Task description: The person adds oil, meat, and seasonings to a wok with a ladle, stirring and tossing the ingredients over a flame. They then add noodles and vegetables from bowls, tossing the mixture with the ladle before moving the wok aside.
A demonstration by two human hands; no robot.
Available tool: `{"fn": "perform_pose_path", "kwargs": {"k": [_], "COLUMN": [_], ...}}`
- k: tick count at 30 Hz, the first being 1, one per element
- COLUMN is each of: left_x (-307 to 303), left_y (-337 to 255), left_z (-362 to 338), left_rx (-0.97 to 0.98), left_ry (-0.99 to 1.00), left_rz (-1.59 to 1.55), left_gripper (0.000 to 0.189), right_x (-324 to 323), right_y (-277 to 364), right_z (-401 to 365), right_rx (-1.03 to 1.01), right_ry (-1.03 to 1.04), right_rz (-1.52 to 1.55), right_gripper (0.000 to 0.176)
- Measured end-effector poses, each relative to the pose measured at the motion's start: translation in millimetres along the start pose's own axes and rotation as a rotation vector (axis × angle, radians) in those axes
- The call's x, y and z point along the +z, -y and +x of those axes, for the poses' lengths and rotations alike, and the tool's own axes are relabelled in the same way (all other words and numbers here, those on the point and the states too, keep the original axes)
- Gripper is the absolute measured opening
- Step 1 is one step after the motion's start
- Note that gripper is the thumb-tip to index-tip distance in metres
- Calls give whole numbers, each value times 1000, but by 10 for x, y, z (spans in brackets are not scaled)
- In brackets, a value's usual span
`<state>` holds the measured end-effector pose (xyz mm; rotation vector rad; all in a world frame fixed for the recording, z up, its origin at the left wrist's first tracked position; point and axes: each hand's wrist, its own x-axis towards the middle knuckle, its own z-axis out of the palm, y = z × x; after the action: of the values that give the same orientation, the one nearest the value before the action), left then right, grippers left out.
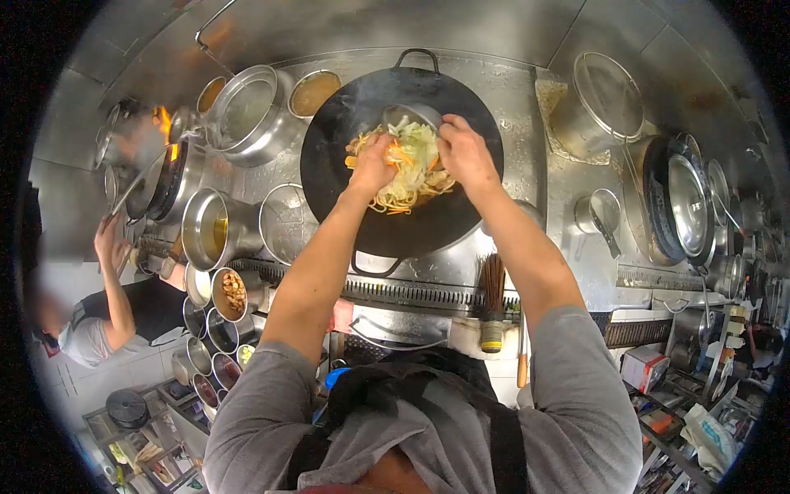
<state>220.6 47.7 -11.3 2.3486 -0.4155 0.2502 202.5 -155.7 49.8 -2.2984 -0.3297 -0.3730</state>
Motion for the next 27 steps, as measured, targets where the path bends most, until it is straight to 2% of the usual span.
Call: {"fn": "perform_pose_path", "kwargs": {"k": [3, 5, 7, 9, 11, 13, 14, 18, 20, 21, 24, 27], "left_x": [-57, -65, -167, -227, -239, -278, -250, -396, -513, -475, -262, -103], "left_y": [153, 220, 139, 108, 122, 111, 152, 28, -255, -326, -506, -565], "left_z": [50, 106, 212, 335, 405, 449, 428, 437, 411, 386, 374, 268], "left_rx": [-68, -133, -199, -320, -307, -260, -154, -82, -37, -36, 397, 402], "left_ry": [27, 84, 116, 216, 244, 451, 488, 460, 250, 247, 21, 102], "left_rz": [-7, 131, 164, 69, 112, 102, 141, 77, -27, -24, 169, 285], "left_gripper": [45, 48, 47, 47, 51, 54, 56, 51, 43, 43, 38, 37], "right_x": [-54, -110, -181, -227, -286, -324, -329, -328, -335, -338, -330, -373], "right_y": [-198, -237, -213, -144, -46, 54, 87, 231, 264, 272, 330, 424], "right_z": [46, 25, 48, 61, 76, 100, 107, 96, 87, 100, 90, 56], "right_rx": [28, 59, 22, -18, -52, -66, -69, -143, -149, -122, -110, -156], "right_ry": [-28, -31, -58, -86, -119, -115, -118, -122, -139, -96, -50, -69], "right_rz": [-34, -14, -34, -57, -81, -121, -121, -132, -119, -94, -51, -83], "right_gripper": [7, 7, 7, 8, 11, 9, 9, 9, 9, 8, 8, 7]}}
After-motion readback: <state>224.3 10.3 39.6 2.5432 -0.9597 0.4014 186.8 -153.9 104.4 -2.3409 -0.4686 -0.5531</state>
